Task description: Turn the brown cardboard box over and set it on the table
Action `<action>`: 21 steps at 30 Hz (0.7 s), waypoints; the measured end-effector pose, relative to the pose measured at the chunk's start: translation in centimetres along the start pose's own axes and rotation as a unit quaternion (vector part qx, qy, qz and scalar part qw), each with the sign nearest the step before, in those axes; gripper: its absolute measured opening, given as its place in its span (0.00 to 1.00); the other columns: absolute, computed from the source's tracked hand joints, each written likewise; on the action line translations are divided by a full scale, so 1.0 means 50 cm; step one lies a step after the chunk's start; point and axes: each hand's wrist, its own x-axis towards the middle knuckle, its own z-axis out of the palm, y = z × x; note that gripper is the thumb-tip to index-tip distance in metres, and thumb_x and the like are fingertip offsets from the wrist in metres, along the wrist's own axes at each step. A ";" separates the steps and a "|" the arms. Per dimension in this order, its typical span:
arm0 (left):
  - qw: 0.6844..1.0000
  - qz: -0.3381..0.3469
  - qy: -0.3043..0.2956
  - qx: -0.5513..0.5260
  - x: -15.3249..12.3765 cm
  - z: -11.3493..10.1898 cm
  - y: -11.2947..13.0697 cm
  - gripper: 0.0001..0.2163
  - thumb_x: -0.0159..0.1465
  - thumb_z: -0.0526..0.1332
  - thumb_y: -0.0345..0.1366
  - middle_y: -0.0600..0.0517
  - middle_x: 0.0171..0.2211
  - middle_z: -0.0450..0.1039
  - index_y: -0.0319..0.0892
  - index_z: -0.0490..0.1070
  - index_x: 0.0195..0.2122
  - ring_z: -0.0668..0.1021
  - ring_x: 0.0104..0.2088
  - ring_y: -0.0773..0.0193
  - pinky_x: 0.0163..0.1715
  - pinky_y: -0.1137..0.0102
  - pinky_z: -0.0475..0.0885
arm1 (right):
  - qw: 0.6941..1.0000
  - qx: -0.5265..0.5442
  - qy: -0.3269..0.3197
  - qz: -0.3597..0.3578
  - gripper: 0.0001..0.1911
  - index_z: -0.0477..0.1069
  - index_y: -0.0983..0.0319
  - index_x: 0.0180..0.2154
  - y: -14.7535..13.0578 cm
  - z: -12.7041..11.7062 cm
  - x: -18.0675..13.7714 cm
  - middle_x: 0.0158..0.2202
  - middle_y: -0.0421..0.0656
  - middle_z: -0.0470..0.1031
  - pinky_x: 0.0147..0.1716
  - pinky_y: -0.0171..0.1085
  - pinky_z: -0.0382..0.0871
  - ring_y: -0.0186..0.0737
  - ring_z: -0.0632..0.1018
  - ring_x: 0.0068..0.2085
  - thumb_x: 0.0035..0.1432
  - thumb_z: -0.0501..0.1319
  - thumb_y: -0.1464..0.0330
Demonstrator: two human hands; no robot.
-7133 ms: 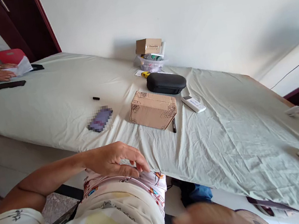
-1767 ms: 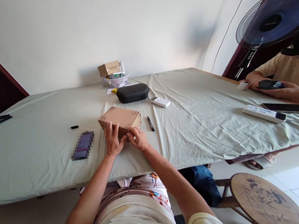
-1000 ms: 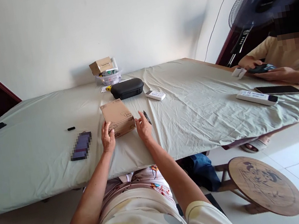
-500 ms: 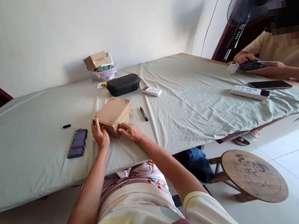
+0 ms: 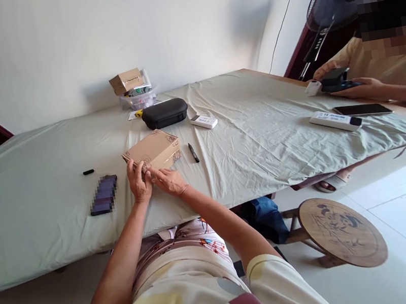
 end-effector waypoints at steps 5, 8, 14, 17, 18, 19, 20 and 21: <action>0.999 -0.025 -0.030 -0.023 0.002 -0.007 -0.003 0.25 0.75 0.52 0.53 0.32 0.71 0.62 0.40 0.75 0.59 0.62 0.74 0.45 0.72 0.49 0.60 | 0.996 0.010 -0.080 0.044 0.31 0.58 0.57 0.75 -0.014 0.005 0.010 0.51 0.48 0.83 0.48 0.37 0.78 0.43 0.84 0.47 0.77 0.51 0.55; 0.998 -0.033 -0.033 -0.038 0.004 -0.006 -0.003 0.23 0.76 0.53 0.51 0.33 0.70 0.63 0.40 0.75 0.58 0.63 0.74 0.46 0.72 0.49 0.60 | 0.988 0.007 -0.054 0.145 0.32 0.56 0.57 0.75 0.004 -0.011 0.011 0.47 0.46 0.85 0.47 0.37 0.77 0.41 0.84 0.43 0.77 0.51 0.55; 0.997 -0.051 -0.006 -0.063 0.007 -0.007 -0.015 0.23 0.76 0.50 0.50 0.33 0.69 0.65 0.39 0.76 0.57 0.68 0.71 0.48 0.71 0.52 0.63 | 0.943 0.031 0.077 0.321 0.32 0.54 0.62 0.75 0.069 -0.052 0.010 0.40 0.45 0.84 0.47 0.43 0.76 0.45 0.83 0.39 0.75 0.49 0.60; 0.995 -0.070 -0.002 -0.073 0.008 -0.011 -0.022 0.23 0.76 0.49 0.50 0.35 0.70 0.65 0.40 0.76 0.57 0.68 0.71 0.50 0.72 0.54 0.62 | 0.929 0.054 0.107 0.350 0.33 0.52 0.65 0.75 0.086 -0.059 0.011 0.42 0.47 0.84 0.49 0.45 0.75 0.47 0.83 0.43 0.74 0.50 0.63; 0.994 -0.080 -0.003 -0.075 0.009 -0.012 -0.024 0.23 0.76 0.49 0.50 0.36 0.70 0.64 0.40 0.76 0.57 0.68 0.72 0.50 0.72 0.54 0.62 | 0.927 0.060 0.102 0.356 0.33 0.54 0.66 0.74 0.086 -0.060 0.011 0.43 0.48 0.84 0.50 0.45 0.75 0.48 0.83 0.44 0.73 0.50 0.63; 0.993 -0.089 -0.006 -0.077 0.009 -0.013 -0.024 0.23 0.76 0.49 0.50 0.36 0.71 0.64 0.40 0.75 0.57 0.67 0.72 0.51 0.73 0.55 0.61 | 0.926 0.062 0.089 0.361 0.32 0.55 0.66 0.73 0.085 -0.060 0.012 0.43 0.49 0.85 0.50 0.45 0.74 0.48 0.84 0.44 0.73 0.51 0.64; 0.992 -0.098 -0.009 -0.079 0.009 -0.013 -0.024 0.23 0.76 0.49 0.50 0.37 0.71 0.64 0.41 0.75 0.58 0.66 0.73 0.51 0.73 0.55 0.60 | 0.926 0.059 0.071 0.367 0.31 0.58 0.66 0.72 0.082 -0.061 0.012 0.44 0.49 0.85 0.50 0.45 0.74 0.49 0.84 0.45 0.72 0.51 0.64; 0.991 -0.105 -0.012 -0.082 0.010 -0.014 -0.023 0.23 0.76 0.49 0.49 0.38 0.72 0.63 0.41 0.73 0.60 0.65 0.74 0.52 0.74 0.56 0.60 | 0.924 0.047 0.052 0.376 0.30 0.59 0.66 0.71 0.078 -0.062 0.013 0.44 0.50 0.85 0.49 0.45 0.74 0.50 0.84 0.45 0.72 0.52 0.65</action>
